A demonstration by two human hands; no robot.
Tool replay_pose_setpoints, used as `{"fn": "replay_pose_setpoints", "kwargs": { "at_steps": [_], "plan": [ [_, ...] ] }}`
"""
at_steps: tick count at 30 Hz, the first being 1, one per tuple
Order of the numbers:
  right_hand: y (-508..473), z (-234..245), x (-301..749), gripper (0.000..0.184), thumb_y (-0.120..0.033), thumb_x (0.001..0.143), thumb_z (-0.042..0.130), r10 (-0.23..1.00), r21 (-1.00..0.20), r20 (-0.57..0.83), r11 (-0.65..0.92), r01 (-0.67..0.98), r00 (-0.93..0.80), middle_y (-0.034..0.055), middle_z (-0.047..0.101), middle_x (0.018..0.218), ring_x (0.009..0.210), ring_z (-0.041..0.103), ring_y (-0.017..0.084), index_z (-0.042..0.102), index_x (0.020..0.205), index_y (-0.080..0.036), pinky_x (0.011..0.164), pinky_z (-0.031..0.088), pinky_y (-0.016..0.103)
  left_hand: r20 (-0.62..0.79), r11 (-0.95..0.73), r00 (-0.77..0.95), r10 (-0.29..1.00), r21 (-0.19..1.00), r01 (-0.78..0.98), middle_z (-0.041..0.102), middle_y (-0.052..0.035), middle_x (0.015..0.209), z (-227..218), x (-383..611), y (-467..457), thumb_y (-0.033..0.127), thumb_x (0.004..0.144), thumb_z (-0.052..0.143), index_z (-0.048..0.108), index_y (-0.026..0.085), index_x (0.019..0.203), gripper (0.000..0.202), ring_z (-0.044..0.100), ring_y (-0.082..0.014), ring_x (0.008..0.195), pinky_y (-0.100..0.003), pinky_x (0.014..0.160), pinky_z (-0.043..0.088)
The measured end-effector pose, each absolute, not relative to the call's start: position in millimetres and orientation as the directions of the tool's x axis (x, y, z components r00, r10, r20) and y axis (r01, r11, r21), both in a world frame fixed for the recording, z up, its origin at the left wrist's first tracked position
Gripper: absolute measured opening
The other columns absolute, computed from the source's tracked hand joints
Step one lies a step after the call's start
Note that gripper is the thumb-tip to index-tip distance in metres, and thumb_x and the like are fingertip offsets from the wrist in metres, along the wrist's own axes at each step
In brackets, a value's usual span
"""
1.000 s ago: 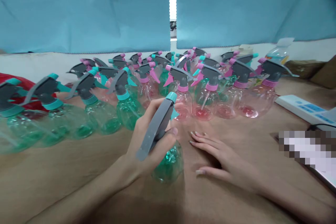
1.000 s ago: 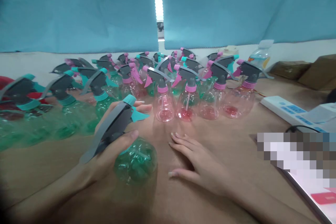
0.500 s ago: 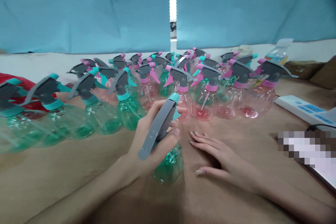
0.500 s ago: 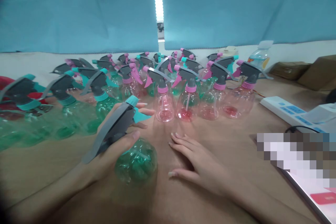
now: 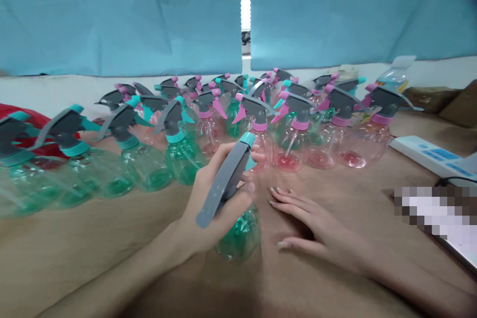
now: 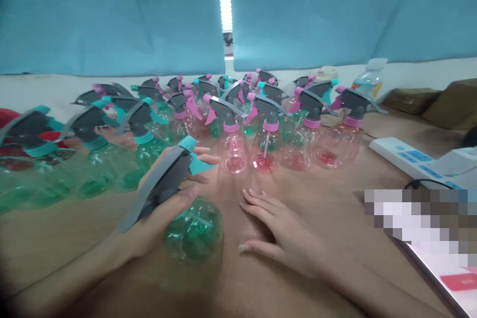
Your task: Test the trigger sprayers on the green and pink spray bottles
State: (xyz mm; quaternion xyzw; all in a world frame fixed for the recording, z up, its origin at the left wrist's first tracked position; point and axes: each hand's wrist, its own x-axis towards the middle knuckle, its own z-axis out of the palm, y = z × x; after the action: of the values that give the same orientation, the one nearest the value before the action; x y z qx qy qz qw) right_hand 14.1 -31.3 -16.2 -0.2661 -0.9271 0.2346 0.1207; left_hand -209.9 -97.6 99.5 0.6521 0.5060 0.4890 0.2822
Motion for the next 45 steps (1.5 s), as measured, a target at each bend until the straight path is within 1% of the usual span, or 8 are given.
{"fn": "replay_pose_setpoints", "kwargs": {
  "at_steps": [9,18,22,26,29,33,41,45],
  "plan": [
    [-31.4,-15.5,13.7,0.070,-0.061,0.089,0.054,0.545,-0.515,0.098,0.744,0.426,-0.833,0.0089,0.031,0.156,0.143,0.028,0.028,0.042,0.145,-0.020,0.115,0.028,0.051,0.385,-0.364,0.024,0.922,0.847,0.387,0.066,-0.0020,0.112,98.1,-210.0,-99.4,0.013,0.076,0.053,0.055,0.022,0.110,0.036,0.056,-0.0120,0.069,-0.025,0.064,0.049],
    [-32.1,-14.4,14.9,0.069,-0.059,0.089,0.056,0.554,-0.535,0.095,0.729,0.427,-0.827,0.0076,0.032,0.156,0.143,0.028,0.030,0.040,0.147,-0.025,0.114,0.029,0.053,0.369,-0.354,0.046,0.928,0.839,0.412,0.064,-0.0033,0.119,100.0,-211.1,-100.3,0.012,0.076,0.054,0.055,0.024,0.116,0.042,0.058,-0.0140,0.074,-0.027,0.066,0.051],
    [-32.8,-13.3,15.0,0.068,-0.058,0.089,0.057,0.559,-0.548,0.110,0.724,0.419,-0.822,0.0070,0.032,0.156,0.143,0.028,0.031,0.040,0.147,-0.027,0.114,0.029,0.054,0.359,-0.347,0.045,0.932,0.850,0.397,0.064,-0.0043,0.120,100.6,-212.0,-99.9,0.013,0.075,0.054,0.055,0.025,0.119,0.046,0.055,-0.0132,0.066,-0.029,0.062,0.049],
    [-32.2,-13.8,14.9,0.068,-0.059,0.089,0.056,0.554,-0.542,0.096,0.726,0.424,-0.827,0.0066,0.032,0.156,0.143,0.027,0.030,0.040,0.147,-0.026,0.115,0.028,0.053,0.339,-0.323,0.036,0.940,0.855,0.407,0.065,-0.0030,0.111,101.7,-210.4,-99.8,0.013,0.074,0.053,0.056,0.025,0.116,0.044,0.050,-0.0122,0.062,-0.027,0.058,0.046],
    [-31.2,-15.3,14.9,0.069,-0.060,0.089,0.055,0.545,-0.530,0.092,0.735,0.422,-0.834,0.0075,0.032,0.156,0.144,0.027,0.029,0.041,0.146,-0.023,0.115,0.027,0.053,0.333,-0.319,0.040,0.942,0.857,0.405,0.063,-0.0002,0.093,102.1,-210.3,-100.0,0.013,0.073,0.053,0.056,0.024,0.113,0.041,0.046,-0.0125,0.059,-0.027,0.055,0.043],
    [-30.9,-16.7,15.5,0.070,-0.059,0.089,0.056,0.548,-0.534,0.105,0.735,0.418,-0.830,0.0074,0.032,0.156,0.144,0.026,0.030,0.040,0.147,-0.024,0.115,0.027,0.052,0.349,-0.333,0.042,0.936,0.840,0.428,0.047,0.0046,0.069,103.5,-211.6,-99.5,0.013,0.071,0.050,0.057,0.022,0.103,0.035,0.036,-0.0119,0.052,-0.027,0.049,0.037],
    [-29.7,-18.3,15.7,0.068,-0.058,0.089,0.057,0.540,-0.545,0.116,0.736,0.401,-0.834,0.0058,0.031,0.157,0.143,0.027,0.030,0.039,0.147,-0.028,0.114,0.028,0.054,0.383,-0.375,0.091,0.919,0.779,0.503,0.033,0.0066,0.062,107.0,-214.2,-100.2,0.015,0.068,0.049,0.046,0.024,0.083,0.018,0.031,-0.0117,0.049,-0.028,0.048,0.030],
    [-29.1,-21.3,16.3,0.069,-0.058,0.089,0.057,0.536,-0.543,0.130,0.742,0.393,-0.834,0.0049,0.031,0.157,0.143,0.027,0.030,0.037,0.148,-0.029,0.115,0.027,0.054,0.373,-0.351,0.072,0.925,0.764,0.541,0.046,0.0041,0.070,106.6,-215.3,-102.3,0.013,0.071,0.049,0.047,0.023,0.083,0.016,0.042,-0.0117,0.055,-0.028,0.055,0.038]
  ]
}}
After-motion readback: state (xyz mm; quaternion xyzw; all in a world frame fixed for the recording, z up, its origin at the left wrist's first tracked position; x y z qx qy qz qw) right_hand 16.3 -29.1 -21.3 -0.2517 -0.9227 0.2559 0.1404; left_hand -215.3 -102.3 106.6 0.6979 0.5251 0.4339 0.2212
